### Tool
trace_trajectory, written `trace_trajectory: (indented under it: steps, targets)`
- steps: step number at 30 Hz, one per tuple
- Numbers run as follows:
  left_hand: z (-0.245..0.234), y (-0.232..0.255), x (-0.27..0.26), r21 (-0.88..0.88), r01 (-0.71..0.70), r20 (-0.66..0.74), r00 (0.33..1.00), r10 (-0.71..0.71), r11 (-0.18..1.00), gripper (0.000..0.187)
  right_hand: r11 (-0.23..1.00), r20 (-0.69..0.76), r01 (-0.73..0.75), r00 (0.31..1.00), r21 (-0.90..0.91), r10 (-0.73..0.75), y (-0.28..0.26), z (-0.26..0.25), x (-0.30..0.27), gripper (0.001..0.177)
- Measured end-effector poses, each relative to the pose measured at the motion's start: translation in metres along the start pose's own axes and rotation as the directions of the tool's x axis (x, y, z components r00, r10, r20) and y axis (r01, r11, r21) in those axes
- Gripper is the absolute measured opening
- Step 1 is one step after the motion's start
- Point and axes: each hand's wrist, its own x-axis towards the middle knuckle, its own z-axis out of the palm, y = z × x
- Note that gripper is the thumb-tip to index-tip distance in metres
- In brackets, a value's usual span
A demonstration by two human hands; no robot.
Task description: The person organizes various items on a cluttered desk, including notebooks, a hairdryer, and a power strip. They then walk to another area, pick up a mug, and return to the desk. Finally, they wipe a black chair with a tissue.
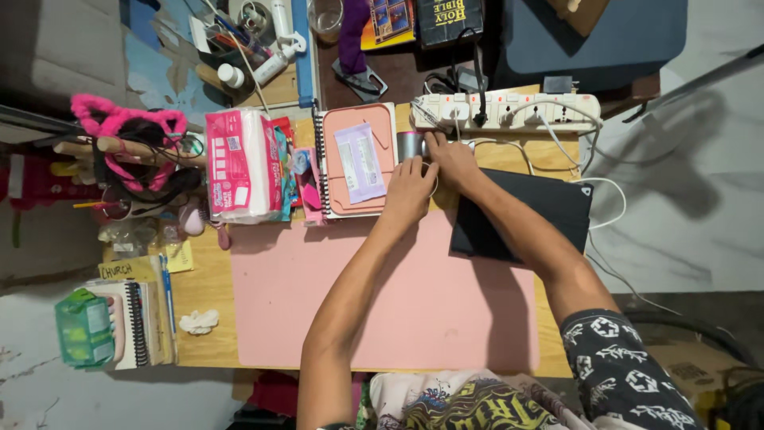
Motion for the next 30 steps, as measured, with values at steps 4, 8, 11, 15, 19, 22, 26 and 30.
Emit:
trace_trajectory:
  steps: [4, 8, 11, 15, 19, 22, 26, 30]
  targets:
    - [-0.015, -0.002, -0.011, -0.193, -0.040, -0.077, 0.997, 0.026, 0.980, 0.065, 0.990, -0.195, 0.040, 0.981, 0.139, -0.013, -0.002, -0.014, -0.014, 0.061]
    - [-0.048, 0.009, -0.021, -0.300, -0.092, -0.124, 0.991, 0.057, 0.949, 0.070, 0.957, -0.188, -0.001, 0.980, 0.289, 0.058, 0.002, -0.031, -0.031, 0.066]
    - [-0.074, 0.016, -0.022, -0.332, -0.103, -0.143, 0.988, 0.058, 0.938, 0.073, 0.889, -0.244, 0.062, 0.968, 0.454, 0.058, 0.005, -0.044, -0.042, 0.064]
    - [-0.095, 0.017, -0.024, -0.395, -0.093, -0.136, 0.990, 0.042, 0.914, 0.077, 0.755, -0.224, 0.051, 0.966, 0.654, 0.128, 0.008, -0.060, -0.060, 0.055]
    - [-0.093, 0.011, -0.024, -0.392, -0.085, -0.125, 0.991, 0.039, 0.916, 0.078, 0.528, -0.157, 0.015, 0.962, 0.849, 0.225, 0.011, -0.084, -0.083, 0.045]
    - [-0.072, 0.010, -0.014, -0.380, -0.049, -0.105, 0.994, 0.010, 0.924, 0.076, 0.467, -0.113, -0.041, 0.948, 0.883, 0.296, 0.018, -0.110, -0.105, 0.040]
    - [-0.032, 0.009, 0.008, -0.304, -0.052, -0.171, 0.985, -0.001, 0.951, 0.068, 0.615, -0.263, 0.059, 0.932, 0.786, 0.248, 0.020, -0.140, -0.142, 0.046]
    - [-0.001, 0.000, 0.015, -0.283, 0.031, -0.100, 0.993, -0.062, 0.959, 0.070, 0.696, -0.273, 0.009, 0.924, 0.718, 0.269, 0.020, -0.155, -0.168, 0.053]
